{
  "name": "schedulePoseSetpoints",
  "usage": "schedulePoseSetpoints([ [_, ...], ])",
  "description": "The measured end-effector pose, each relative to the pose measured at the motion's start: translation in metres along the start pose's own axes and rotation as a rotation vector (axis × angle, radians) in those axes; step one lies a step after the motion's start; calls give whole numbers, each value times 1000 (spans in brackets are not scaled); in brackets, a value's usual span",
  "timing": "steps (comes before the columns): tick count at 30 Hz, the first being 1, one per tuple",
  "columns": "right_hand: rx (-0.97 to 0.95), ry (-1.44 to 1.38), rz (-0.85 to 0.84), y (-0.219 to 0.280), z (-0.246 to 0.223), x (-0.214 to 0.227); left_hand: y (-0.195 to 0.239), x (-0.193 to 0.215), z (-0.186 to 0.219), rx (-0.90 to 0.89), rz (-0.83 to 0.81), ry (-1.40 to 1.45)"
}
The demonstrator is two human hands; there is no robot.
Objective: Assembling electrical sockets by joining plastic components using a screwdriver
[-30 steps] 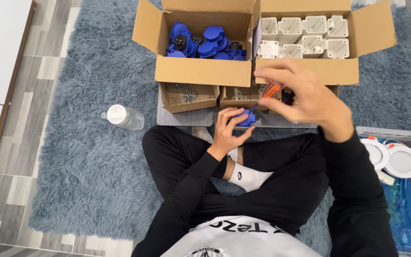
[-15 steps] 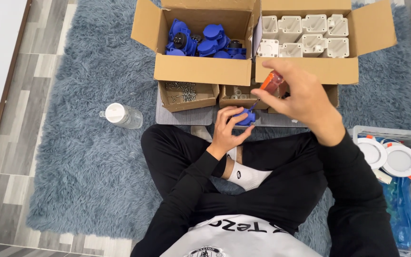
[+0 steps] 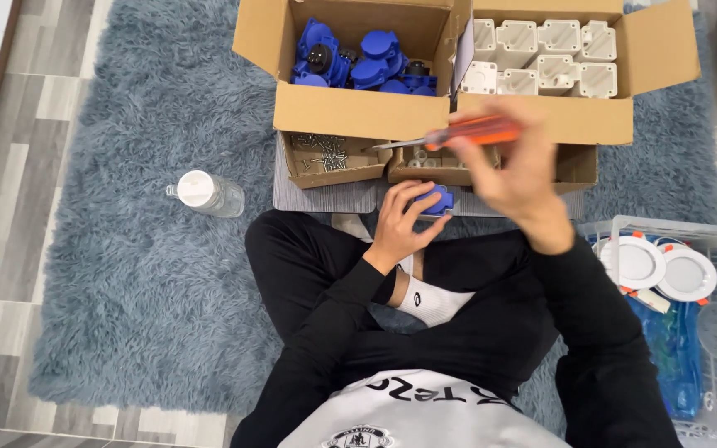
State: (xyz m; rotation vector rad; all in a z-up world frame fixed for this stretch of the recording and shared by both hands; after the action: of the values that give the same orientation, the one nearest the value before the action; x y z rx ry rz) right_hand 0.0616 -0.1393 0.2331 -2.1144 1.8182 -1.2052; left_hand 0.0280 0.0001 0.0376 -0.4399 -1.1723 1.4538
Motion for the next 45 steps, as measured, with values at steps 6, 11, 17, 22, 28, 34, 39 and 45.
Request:
schedulePoseSetpoints([
  [6,48,165,158,-3,28,-57,0,-2,-5,-168,128,-26],
  [11,20,97,95,-4,27,-75,13,-12,-10,-191,104,-81],
  [17,7,110,88,-2,27,-73,8,-6,-4,-188,121,-89],
  [22,-15,-40,159,4,19,-52,-14,29,13,-118,176,-16],
  [28,-49,-191,271,31,26,-22,-36,95,6,69,321,11],
  [34,-117,-265,428,48,9,-7,-53,126,-5,318,286,164],
  [39,-136,-321,475,58,7,-3,-55,117,-14,367,229,327],
  [45,-162,-366,478,71,14,3,-52,113,-19,376,243,385],
])
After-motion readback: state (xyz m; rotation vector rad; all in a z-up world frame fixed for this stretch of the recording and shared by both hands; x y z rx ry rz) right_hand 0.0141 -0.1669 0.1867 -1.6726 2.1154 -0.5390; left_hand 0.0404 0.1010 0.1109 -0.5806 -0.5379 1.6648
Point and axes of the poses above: each hand's wrist, its own y-axis away from the middle knuckle, its own x-axis out of the back of the hand, z = x × y, the point moved 4 cm from there along -y, towards the middle knuckle, and after that the axes turned 11 degrees about -x, right-handed, at the moved point
